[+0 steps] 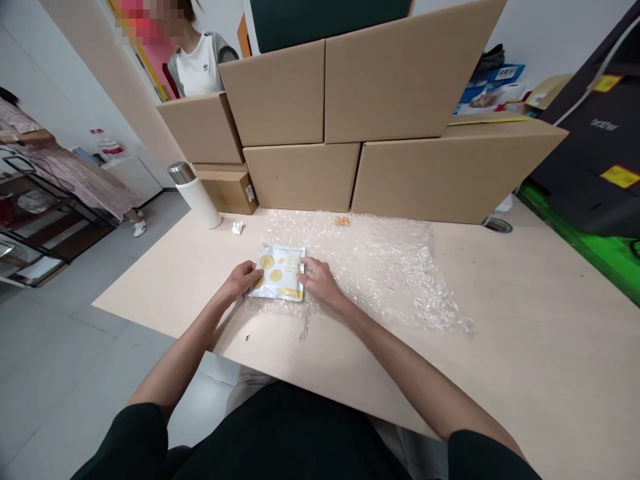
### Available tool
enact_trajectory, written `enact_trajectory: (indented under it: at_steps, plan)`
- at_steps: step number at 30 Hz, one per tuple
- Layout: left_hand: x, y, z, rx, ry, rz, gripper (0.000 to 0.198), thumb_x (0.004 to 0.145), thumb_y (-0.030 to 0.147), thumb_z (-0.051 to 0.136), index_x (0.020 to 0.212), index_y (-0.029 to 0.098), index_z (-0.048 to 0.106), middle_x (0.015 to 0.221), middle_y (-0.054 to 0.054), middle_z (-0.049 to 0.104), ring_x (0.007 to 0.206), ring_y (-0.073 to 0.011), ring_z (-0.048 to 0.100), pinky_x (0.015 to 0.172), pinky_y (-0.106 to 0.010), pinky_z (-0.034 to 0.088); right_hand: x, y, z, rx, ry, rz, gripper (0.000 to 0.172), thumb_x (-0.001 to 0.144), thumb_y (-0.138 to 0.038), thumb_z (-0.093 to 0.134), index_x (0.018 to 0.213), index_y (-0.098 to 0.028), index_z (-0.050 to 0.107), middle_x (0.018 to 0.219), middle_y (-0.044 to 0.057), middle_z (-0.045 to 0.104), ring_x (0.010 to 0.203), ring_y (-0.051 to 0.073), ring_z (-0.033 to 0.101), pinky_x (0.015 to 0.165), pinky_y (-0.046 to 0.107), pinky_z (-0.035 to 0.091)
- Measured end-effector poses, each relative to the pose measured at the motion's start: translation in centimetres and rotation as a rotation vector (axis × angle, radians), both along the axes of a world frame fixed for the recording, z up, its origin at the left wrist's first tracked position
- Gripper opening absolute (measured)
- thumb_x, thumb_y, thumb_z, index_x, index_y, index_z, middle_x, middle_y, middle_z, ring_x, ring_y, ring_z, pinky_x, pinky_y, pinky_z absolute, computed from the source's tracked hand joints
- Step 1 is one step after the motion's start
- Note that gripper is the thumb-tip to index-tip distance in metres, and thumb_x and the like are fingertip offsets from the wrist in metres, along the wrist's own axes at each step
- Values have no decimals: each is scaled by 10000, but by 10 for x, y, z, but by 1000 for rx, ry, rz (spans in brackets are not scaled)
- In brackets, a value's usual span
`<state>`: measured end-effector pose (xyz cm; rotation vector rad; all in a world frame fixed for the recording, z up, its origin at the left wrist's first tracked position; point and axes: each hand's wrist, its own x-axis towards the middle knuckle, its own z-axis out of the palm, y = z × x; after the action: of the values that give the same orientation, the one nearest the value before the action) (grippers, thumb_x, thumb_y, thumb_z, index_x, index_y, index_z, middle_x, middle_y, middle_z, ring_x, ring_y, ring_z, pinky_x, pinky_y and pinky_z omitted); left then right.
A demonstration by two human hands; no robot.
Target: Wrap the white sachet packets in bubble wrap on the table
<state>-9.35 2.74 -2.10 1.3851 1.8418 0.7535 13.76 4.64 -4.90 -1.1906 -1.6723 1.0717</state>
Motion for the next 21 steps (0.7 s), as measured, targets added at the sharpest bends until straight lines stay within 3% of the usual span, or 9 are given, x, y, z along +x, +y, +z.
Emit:
enact_trajectory:
  at_steps: [4,6,9,12,16,19,21]
  plan:
    - [12,-9,12,35,-76,-15,279,809,438,631,808,199,488,579,65,460,514,-102,446,495,-206,353,-11,-9,6,152,-109,93,201,838,-329,586,990,-249,689,1194,73,682,1198,285,552,1081,462,342]
    - [23,-14,25,71,-140,-61,348,835,528,595,878,203,478,607,67,467,510,-97,444,496,-201,354,-14,-15,13,135,-63,172,281,924,-430,475,1007,-260,683,1124,51,699,1120,248,592,1028,410,391]
    - [46,-19,46,191,-234,-221,447,891,644,475,932,200,507,696,32,525,583,-114,496,548,-220,401,-9,-22,22,-44,171,179,436,938,-579,411,1016,-247,682,1032,40,704,982,225,625,899,361,460]
    - [75,-17,58,297,-173,-434,540,944,663,336,950,186,588,876,-40,608,753,-160,558,694,-283,471,6,-24,26,-354,485,125,497,876,-655,480,1018,-222,679,901,44,709,821,218,634,730,336,493]
    - [111,-8,48,349,47,-679,549,1006,559,245,1004,194,655,1009,-71,640,990,-223,542,935,-362,436,40,-27,24,-652,650,58,356,778,-531,654,879,-192,693,685,43,672,670,211,611,615,328,483]
    - [131,-3,32,263,243,-739,487,1016,497,282,1117,219,669,986,-73,620,1038,-246,523,944,-379,427,71,-30,21,-604,571,-50,252,714,-371,702,865,-170,698,707,58,683,667,211,618,640,340,493]
    - [141,-2,24,227,384,-742,451,1006,485,334,1167,234,673,983,-81,590,1029,-259,533,927,-399,431,88,-31,19,-427,390,-169,274,709,-325,677,935,-172,698,849,76,709,758,227,639,714,365,507]
